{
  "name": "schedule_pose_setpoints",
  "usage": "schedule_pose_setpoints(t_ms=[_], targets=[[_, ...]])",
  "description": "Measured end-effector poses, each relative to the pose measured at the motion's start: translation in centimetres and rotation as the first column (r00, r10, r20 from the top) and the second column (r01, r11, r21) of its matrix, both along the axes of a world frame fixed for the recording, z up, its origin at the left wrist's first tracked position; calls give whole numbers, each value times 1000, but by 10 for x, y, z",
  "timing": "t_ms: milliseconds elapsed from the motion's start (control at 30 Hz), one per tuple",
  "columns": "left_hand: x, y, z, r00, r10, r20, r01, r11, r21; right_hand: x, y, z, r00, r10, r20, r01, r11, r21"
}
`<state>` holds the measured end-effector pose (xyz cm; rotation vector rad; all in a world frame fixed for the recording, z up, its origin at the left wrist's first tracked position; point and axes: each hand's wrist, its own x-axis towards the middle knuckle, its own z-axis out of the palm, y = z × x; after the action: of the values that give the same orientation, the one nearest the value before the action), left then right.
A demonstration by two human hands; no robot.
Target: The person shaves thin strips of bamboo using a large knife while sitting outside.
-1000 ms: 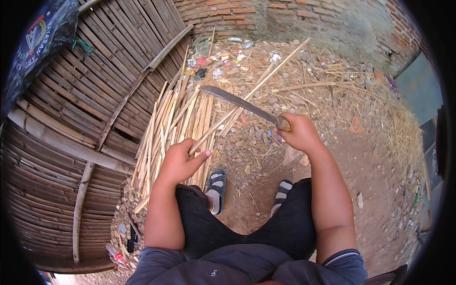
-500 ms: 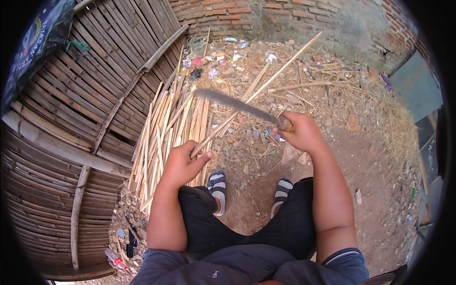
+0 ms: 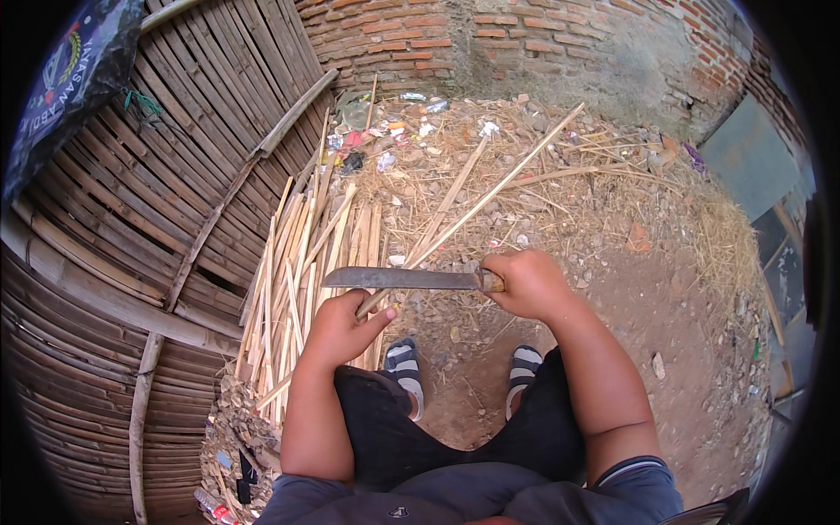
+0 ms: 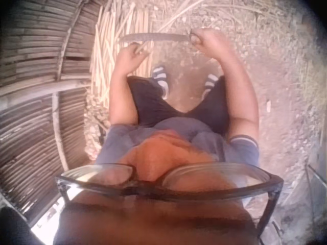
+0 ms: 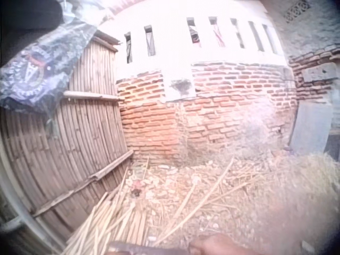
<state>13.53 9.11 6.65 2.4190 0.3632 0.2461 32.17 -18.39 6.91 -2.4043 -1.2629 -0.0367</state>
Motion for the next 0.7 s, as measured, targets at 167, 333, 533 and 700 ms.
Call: schedule_pose_setpoints(t_ms=[167,333,533,700], targets=[[-4,2,-4,1000,-7,-11,6,999,-54,8,-1,-3,998,28,-49,-26,998,49],[1,-6,-1,999,16,-43,-18,999,-46,12,-11,3,998,41,-50,-37,997,62],[-8,6,-22,998,-13,58,19,995,-100,10,-1,-9,998,64,-14,-63,998,25],[8,-13,6,997,-75,-36,72,995,-66,12,-24,-19,993,-42,-113,43,999,1]])
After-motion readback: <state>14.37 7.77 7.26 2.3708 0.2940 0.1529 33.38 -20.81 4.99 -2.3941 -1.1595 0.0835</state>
